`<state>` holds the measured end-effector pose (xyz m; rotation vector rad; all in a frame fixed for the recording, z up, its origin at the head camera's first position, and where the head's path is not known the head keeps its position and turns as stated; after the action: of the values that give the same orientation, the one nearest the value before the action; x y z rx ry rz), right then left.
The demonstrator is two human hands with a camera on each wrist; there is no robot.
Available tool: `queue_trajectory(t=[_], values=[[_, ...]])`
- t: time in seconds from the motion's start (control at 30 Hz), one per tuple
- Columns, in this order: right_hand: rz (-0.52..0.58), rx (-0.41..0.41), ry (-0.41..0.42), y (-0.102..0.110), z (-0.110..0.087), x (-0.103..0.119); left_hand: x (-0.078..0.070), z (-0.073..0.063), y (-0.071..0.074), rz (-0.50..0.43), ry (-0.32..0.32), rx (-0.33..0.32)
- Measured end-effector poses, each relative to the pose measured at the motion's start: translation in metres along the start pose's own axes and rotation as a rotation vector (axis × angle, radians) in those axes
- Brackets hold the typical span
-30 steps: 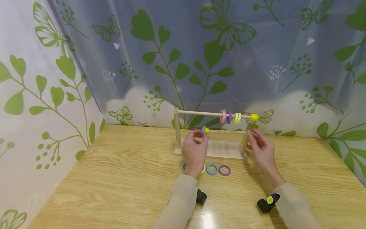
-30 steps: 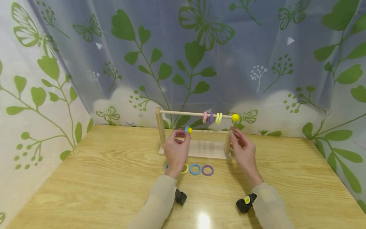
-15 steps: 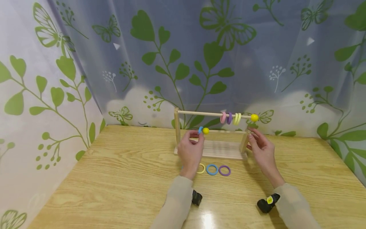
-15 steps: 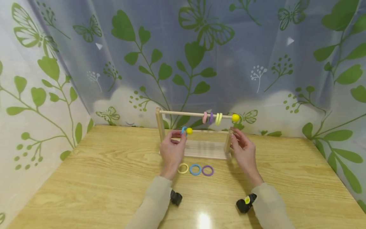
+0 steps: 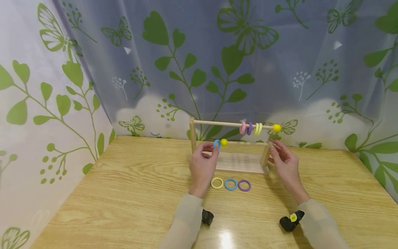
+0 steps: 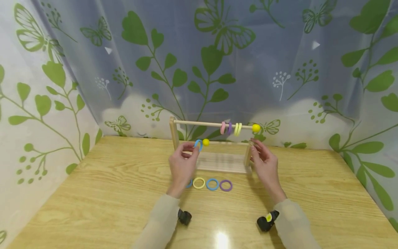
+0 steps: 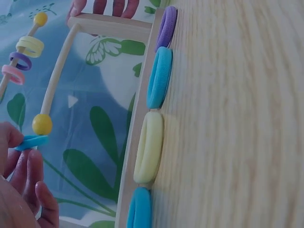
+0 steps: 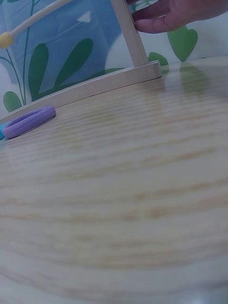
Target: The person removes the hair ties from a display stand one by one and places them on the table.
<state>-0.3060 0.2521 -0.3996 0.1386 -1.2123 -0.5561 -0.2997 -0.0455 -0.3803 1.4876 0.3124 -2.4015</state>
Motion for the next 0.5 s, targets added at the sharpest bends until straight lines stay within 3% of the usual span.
queue_trajectory(t=[0.27, 0.5], values=[[0.043, -0.001, 0.001, 0.001, 0.000, 0.000, -0.004, -0.006, 0.001, 0.016, 0.003, 0.088], [0.048, -0.001, 0.008, 0.000, 0.000, 0.000, -0.004, -0.012, -0.006, 0.013, 0.020, 0.204]])
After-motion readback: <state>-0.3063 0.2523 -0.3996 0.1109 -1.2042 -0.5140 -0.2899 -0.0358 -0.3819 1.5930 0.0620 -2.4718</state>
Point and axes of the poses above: each hand's wrist, its own z-axis towards the middle knuckle, its own y-axis out of the back of the hand, x = y × z, the point moved 8 cm from there along z, towards the middle knuckle, and after that the axes turned 14 degrees about -z, right-handed, at the moved point
